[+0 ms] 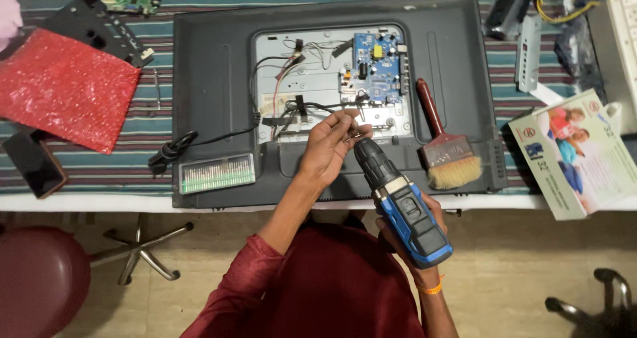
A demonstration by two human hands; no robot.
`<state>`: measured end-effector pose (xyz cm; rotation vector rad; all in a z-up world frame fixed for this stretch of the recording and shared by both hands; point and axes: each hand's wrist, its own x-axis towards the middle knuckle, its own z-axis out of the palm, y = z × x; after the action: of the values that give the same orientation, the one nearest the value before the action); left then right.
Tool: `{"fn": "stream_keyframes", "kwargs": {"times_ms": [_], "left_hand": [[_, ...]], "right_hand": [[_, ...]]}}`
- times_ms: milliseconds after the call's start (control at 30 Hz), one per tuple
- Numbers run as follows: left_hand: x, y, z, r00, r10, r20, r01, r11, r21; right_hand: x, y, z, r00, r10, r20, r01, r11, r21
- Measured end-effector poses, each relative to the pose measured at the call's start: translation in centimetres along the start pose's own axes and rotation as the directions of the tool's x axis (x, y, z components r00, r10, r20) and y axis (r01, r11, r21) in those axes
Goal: The person works on the back of a disassembled television, routing wires and organizing components. They retrieve a drill bit from a storage container, insert it into a cordless drill, and use the drill to fasten screws into the TV chassis.
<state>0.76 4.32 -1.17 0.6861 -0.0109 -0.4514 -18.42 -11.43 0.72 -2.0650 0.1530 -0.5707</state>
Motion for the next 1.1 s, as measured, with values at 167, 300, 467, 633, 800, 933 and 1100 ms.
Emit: {"fn": "stream_keyframes", "kwargs": {"times_ms": [167, 300, 467, 633, 800, 933, 1100], "left_hand": [[-1.0, 1.0, 0.3, 0.995, 0.102, 0.013, -0.103, 0.990, 0.100], [-1.3, 0.8, 0.7, 0.984, 0.178, -0.007, -0.178, 0.983, 0.040], [-0.4, 1.0, 1.7, 0.963, 0.227, -0.142, -0.235, 0.971, -0.038], [2.0, 2.6, 3.2, 0.958, 0.251, -0.139, -0.274, 0.944, -0.181], [3.4, 4.8, 5.1, 0.966, 0.235, -0.104, -0.256, 0.914, -0.314], [4.0, 5.4, 5.5, 0.988, 0.138, -0.066, -0.152, 0.932, -0.330], [4.5, 5.5, 4.8, 0.987, 0.137, -0.089, -0.160, 0.917, -0.365]], "right_hand": [[1.3, 0.1, 1.3, 0.997, -0.078, 0.000, 0.078, 0.991, -0.113], [1.7, -0.5, 2.5, 0.993, -0.116, 0.011, 0.115, 0.993, 0.023], [3.1, -2.3, 3.1, 0.991, -0.130, 0.036, 0.133, 0.988, -0.082], [6.1, -3.5, 4.1, 0.987, -0.162, -0.015, 0.162, 0.987, -0.012], [8.1, -4.8, 4.3, 0.963, -0.268, -0.027, 0.268, 0.963, -0.005], [8.9, -4.3, 5.1, 0.909, -0.410, 0.076, 0.416, 0.905, -0.089], [7.5, -2.2, 7.0, 0.978, -0.180, 0.103, 0.163, 0.974, 0.157]]}}
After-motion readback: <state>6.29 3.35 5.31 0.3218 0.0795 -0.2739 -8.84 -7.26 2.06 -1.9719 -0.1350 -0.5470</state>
